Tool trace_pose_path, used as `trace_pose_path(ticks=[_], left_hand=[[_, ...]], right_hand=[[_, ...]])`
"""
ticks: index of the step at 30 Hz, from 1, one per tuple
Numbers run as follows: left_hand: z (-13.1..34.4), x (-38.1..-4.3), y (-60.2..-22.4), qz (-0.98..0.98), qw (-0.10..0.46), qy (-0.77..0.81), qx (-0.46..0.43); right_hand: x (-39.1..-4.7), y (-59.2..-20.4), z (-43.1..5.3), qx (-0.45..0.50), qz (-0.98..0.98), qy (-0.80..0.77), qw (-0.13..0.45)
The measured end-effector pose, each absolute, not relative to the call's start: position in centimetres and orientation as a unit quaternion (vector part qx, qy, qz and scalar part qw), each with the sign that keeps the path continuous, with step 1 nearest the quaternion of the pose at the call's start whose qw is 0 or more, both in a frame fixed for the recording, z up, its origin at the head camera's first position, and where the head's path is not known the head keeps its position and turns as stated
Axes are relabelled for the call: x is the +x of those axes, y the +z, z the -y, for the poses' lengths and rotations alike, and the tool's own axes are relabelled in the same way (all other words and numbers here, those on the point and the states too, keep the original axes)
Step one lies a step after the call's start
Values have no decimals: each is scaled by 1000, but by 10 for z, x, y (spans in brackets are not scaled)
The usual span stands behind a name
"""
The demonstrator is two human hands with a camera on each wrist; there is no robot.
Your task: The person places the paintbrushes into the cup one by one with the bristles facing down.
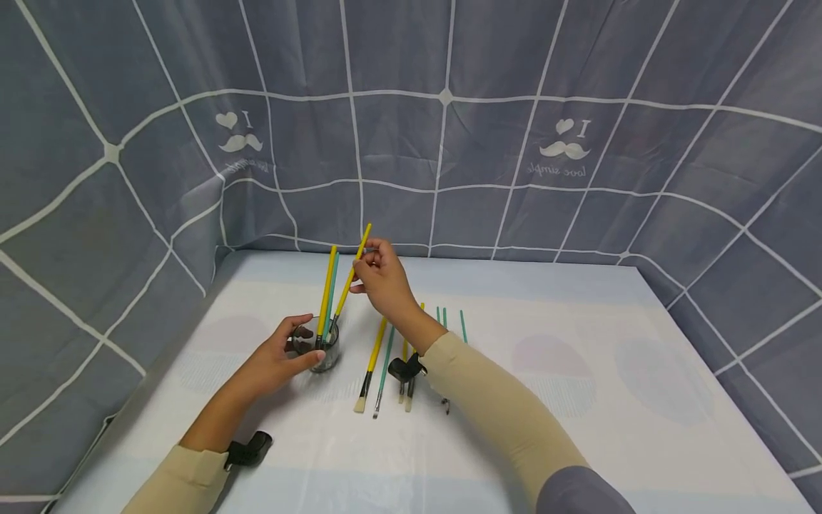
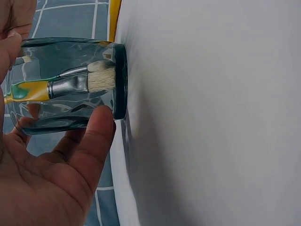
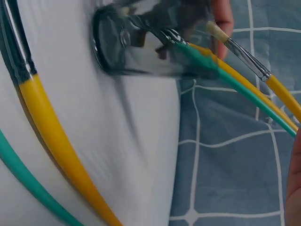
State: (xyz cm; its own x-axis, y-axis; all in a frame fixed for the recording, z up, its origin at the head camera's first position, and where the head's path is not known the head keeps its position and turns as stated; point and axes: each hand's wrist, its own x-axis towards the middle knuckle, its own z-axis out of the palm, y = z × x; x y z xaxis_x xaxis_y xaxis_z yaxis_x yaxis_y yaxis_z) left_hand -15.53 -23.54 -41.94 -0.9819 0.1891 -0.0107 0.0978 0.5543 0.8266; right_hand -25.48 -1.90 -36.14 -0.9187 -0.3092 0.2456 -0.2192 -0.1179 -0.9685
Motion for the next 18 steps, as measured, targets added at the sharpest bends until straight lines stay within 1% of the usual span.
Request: trace_pose_path(ticks=[7,18], left_hand=[[234,-154,-420,-873,42,476,97],[236,-154,-420,-881,38,463,93]], right_hand=[[-247,-380,31,-202,-681,-703,42],[-241,-390,39,-212,-704,-675,56]])
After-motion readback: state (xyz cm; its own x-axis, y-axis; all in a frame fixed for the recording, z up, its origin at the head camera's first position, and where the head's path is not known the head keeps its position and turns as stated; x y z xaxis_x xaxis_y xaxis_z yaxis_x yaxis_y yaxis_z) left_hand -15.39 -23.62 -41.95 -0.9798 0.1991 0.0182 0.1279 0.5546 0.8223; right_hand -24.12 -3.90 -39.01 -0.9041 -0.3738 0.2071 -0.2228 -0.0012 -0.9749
